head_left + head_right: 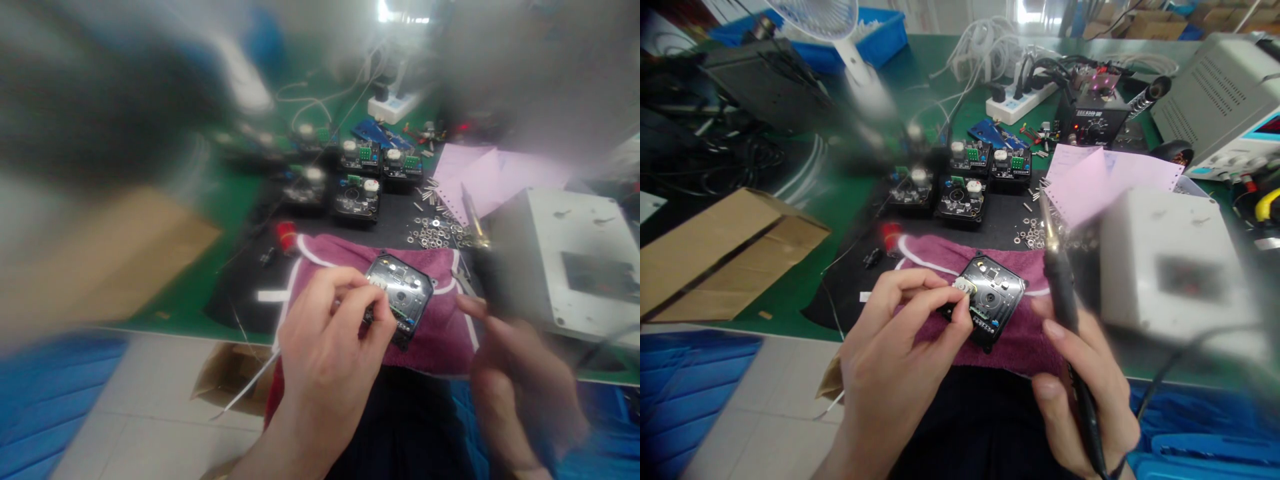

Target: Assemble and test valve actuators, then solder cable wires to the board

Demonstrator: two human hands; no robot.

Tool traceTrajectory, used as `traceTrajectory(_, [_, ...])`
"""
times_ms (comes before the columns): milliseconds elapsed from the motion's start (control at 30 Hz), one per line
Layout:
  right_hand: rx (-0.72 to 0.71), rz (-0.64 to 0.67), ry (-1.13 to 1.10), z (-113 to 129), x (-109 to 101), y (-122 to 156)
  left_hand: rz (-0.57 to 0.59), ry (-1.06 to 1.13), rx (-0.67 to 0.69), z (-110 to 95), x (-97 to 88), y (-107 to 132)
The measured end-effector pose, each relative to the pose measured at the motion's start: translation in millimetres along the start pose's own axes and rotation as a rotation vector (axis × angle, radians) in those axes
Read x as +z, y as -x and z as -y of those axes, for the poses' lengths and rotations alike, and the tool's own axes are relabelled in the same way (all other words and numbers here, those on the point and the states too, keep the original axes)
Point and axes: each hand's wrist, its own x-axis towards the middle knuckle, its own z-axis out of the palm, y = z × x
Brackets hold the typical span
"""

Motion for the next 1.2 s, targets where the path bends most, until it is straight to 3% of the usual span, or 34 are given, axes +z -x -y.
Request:
traceTrajectory(133, [-0.091, 0.074, 0.066, -5.4, 19.4, -15.6, 0.019, 0.007, -0.011, 1.4, -0.1, 1.2])
traceTrajectory(267, [-0.073, 0.116, 0.072, -8.7, 31.9, -22.2, 0.034, 0.05, -0.005, 6.4, -1.6, 6.3])
traceTrajectory(500, [-0.051, 0.144, 0.032, -12.0, 32.4, -19.3, 0.029, 0.096, -0.006, 15.7, -4.5, 22.6])
traceTrajectory(800, [-0.05, 0.14, 0.019, -12.1, 32.5, -17.4, 0.162, 0.059, 0.083, 23.3, -4.5, 24.1])
traceTrajectory(1000, [-0.023, 0.143, 0.015, -12.7, 32.7, -16.8, 0.011, 0.106, -0.052, 32.3, -7.5, 27.8])
traceTrajectory(1133, [-0.041, 0.123, 0.041, -12.4, 33.4, -16.7, 0.076, 0.059, -0.181, 36.1, -5.8, 23.2])
traceTrajectory(1200, [-0.046, 0.119, 0.048, -11.9, 33.9, -16.8, 0.09, 0.103, -0.178, 35.2, -6.8, 19.8])
